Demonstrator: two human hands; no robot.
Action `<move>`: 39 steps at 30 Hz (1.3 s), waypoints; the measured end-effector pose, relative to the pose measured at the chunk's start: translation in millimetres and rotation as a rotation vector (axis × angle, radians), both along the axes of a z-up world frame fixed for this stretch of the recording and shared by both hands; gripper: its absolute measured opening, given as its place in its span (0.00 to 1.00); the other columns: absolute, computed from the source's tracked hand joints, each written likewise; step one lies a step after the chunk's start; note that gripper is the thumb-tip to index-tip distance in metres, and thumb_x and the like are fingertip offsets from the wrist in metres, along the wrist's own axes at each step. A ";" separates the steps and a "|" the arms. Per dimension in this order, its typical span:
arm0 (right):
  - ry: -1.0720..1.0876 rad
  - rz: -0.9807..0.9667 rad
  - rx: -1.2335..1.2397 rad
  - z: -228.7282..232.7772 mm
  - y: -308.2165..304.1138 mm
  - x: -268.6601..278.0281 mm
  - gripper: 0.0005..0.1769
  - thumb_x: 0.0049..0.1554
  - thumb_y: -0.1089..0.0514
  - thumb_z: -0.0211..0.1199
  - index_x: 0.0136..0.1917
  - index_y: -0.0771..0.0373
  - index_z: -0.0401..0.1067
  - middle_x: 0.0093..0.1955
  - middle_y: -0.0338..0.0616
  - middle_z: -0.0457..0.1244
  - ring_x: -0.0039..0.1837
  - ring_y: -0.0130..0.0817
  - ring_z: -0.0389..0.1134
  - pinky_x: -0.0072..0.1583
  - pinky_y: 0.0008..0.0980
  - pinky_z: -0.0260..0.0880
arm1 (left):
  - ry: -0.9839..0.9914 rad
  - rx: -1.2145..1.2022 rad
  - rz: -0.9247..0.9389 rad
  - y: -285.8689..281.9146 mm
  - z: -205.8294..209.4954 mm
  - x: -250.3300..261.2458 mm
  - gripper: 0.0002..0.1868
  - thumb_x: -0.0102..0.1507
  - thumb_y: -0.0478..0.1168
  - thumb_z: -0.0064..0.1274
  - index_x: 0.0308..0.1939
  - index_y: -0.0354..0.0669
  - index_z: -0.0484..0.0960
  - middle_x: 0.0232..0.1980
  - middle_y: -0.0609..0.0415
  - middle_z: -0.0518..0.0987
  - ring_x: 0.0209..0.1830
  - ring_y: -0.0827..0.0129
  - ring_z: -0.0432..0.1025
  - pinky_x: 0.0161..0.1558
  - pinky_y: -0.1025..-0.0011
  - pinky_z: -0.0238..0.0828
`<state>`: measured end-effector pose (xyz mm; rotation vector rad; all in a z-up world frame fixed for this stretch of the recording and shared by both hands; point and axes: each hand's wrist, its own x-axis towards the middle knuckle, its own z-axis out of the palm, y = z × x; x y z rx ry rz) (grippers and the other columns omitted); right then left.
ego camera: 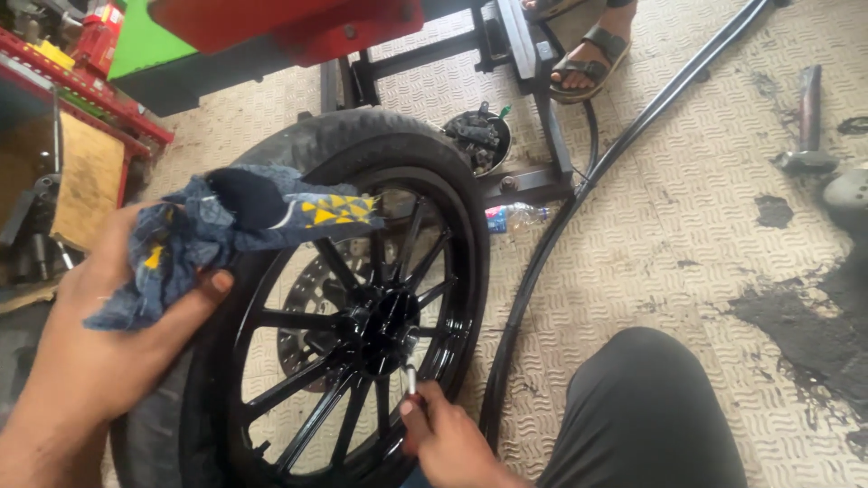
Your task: Cleaning and lubricating the axle and hub of a motorcycle wheel.
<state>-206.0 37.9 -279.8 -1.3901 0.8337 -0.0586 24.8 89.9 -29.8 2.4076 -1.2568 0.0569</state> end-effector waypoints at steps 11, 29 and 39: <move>-0.076 0.085 -0.006 0.8 -2.5 4.8 0.19 0.66 0.47 0.51 0.59 0.64 0.65 0.30 0.42 0.68 0.37 0.36 0.75 0.46 0.34 0.72 | -0.014 -0.003 0.030 6.0 -6.6 12.2 0.36 0.57 0.47 0.66 0.66 0.41 0.71 0.45 0.43 0.84 0.46 0.54 0.82 0.48 0.61 0.74; 0.077 -0.004 -0.266 9.3 -14.2 0.1 0.15 0.63 0.49 0.57 0.57 0.61 0.69 0.31 0.52 0.68 0.39 0.50 0.74 0.46 0.46 0.72 | -0.006 0.031 0.061 3.1 -5.2 14.5 0.36 0.58 0.47 0.67 0.66 0.41 0.70 0.45 0.44 0.85 0.46 0.55 0.82 0.47 0.61 0.74; -0.042 -0.014 -0.263 6.2 -6.1 0.8 0.16 0.62 0.49 0.59 0.56 0.63 0.67 0.31 0.52 0.69 0.37 0.52 0.74 0.43 0.47 0.72 | -0.010 0.028 0.043 0.6 -3.9 8.8 0.34 0.58 0.47 0.66 0.64 0.42 0.71 0.45 0.44 0.85 0.46 0.54 0.82 0.48 0.60 0.74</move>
